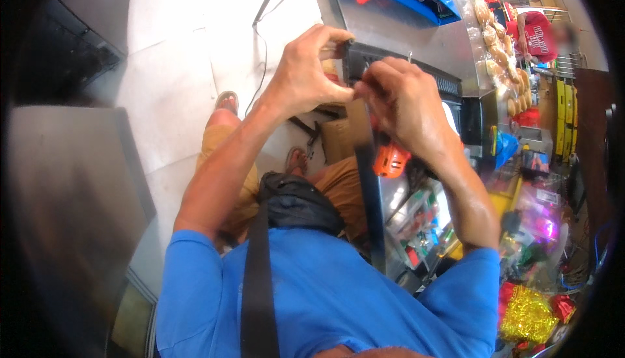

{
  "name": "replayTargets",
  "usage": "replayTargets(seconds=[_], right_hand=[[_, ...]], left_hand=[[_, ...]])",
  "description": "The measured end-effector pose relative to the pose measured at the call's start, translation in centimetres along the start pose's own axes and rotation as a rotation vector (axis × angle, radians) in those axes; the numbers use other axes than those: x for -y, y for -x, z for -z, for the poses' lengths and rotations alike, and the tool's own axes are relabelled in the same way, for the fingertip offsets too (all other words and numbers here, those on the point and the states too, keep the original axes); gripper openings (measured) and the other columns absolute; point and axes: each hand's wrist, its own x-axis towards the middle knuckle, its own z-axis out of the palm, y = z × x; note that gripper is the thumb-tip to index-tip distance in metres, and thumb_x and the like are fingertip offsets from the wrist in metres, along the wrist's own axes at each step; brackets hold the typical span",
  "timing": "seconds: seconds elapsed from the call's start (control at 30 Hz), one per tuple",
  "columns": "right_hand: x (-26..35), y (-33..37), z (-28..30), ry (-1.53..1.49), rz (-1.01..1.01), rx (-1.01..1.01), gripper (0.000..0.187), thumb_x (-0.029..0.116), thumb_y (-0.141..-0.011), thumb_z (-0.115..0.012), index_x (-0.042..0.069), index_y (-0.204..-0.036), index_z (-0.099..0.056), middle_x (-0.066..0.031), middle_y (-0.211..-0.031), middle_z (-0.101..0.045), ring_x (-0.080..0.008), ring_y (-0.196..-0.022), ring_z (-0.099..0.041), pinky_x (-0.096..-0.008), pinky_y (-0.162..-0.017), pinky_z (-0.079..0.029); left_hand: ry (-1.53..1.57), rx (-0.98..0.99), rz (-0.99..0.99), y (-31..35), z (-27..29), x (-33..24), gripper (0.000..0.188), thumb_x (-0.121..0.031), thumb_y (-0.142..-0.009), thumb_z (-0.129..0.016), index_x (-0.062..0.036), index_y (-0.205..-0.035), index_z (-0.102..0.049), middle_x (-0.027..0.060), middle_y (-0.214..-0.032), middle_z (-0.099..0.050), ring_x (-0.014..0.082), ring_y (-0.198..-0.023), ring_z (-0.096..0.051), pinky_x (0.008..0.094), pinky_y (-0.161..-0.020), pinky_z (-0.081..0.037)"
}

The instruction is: The person selects screws from a plastic organizer and uses a cordless drill to fasten a black LED light bar to a metal surface. They repeatedly position the light bar, insert screws, and drive them in with the drill.

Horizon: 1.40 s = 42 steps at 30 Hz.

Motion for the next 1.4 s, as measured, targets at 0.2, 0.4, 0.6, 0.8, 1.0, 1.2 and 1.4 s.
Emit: replayTargets(seconds=[0.2, 0.4, 0.6, 0.8, 1.0, 1.2, 1.4], right_hand=[[-0.7, -0.3, 0.2, -0.039, 0.163, 0.01, 0.018, 0.007, -0.084, -0.071, 0.001, -0.099, -0.064, -0.0162, -0.092, -0.064, -0.0393, -0.084, -0.067, -0.0479, -0.072, -0.053], [-0.2, 0.4, 0.2, -0.169, 0.006, -0.001, 0.013, 0.009, -0.088, -0.072, 0.001, -0.097, -0.066, -0.0172, -0.089, -0.065, -0.0377, -0.08, -0.069, -0.0444, -0.068, -0.056], [0.0, 0.4, -0.4, -0.097, -0.059, 0.025, 0.012, 0.008, -0.09, -0.071, -0.001, -0.097, -0.068, -0.0189, -0.091, -0.068, -0.0369, -0.08, -0.07, -0.0431, -0.069, -0.057], [-1.2, 0.3, -0.5, -0.119, 0.137, -0.081, 0.013, 0.01, -0.089, -0.072, 0.0, -0.096, -0.069, -0.018, -0.092, -0.069, -0.0382, -0.081, -0.07, -0.0428, -0.07, -0.057], [-0.3, -0.2, 0.3, -0.125, -0.087, 0.093, 0.014, 0.007, -0.087, -0.074, -0.001, -0.098, -0.069, -0.0171, -0.091, -0.07, -0.0384, -0.081, -0.07, -0.0438, -0.07, -0.057], [-0.3, -1.1, 1.3, -0.201, 0.129, -0.14, 0.013, 0.006, -0.088, -0.073, -0.001, -0.099, -0.072, -0.0179, -0.089, -0.071, -0.0357, -0.078, -0.071, -0.0401, -0.071, -0.057], [-3.4, -4.5, -0.2, -0.217, 0.048, -0.22, 0.014, 0.005, -0.088, -0.072, 0.0, -0.101, -0.075, -0.018, -0.09, -0.074, -0.0341, -0.077, -0.073, -0.0384, -0.072, -0.058]], left_hand=[[0.027, 0.005, 0.011, 0.1, 0.0, -0.2, 0.075, -0.005, -0.059, -0.092, 0.0028, -0.127, -0.061, 0.0104, -0.121, -0.062, 0.0246, -0.115, -0.067, 0.0398, -0.107, -0.057], [-0.047, 0.005, -0.019, 0.1, 0.1, 0.1, 0.072, -0.006, -0.06, -0.092, 0.0013, -0.125, -0.062, 0.0099, -0.121, -0.062, 0.0247, -0.114, -0.067, 0.0395, -0.107, -0.057], [-0.046, -0.007, -0.014, 0.0, 0.0, 0.0, 0.071, -0.006, -0.059, -0.09, 0.0013, -0.124, -0.063, 0.0096, -0.119, -0.063, 0.0235, -0.114, -0.067, 0.0384, -0.106, -0.058], [-0.022, 0.001, 0.002, 0.0, 0.0, -0.2, 0.072, -0.006, -0.059, -0.09, 0.002, -0.125, -0.062, 0.0102, -0.119, -0.063, 0.0231, -0.114, -0.067, 0.0386, -0.105, -0.059], [-0.012, -0.004, -0.02, 0.0, 0.0, 0.3, 0.073, -0.005, -0.059, -0.091, 0.0021, -0.126, -0.062, 0.0106, -0.12, -0.062, 0.0233, -0.115, -0.067, 0.0391, -0.105, -0.058], [-0.006, -0.004, -0.015, 0.1, 0.1, 0.0, 0.074, -0.01, -0.061, -0.095, 0.0023, -0.126, -0.062, 0.0113, -0.121, -0.062, 0.0238, -0.114, -0.067, 0.0394, -0.106, -0.058], [-0.003, -0.005, -0.02, -0.1, -0.2, 0.0, 0.075, -0.011, -0.062, -0.096, 0.0041, -0.126, -0.061, 0.0116, -0.121, -0.062, 0.0249, -0.115, -0.067, 0.0406, -0.107, -0.057]])
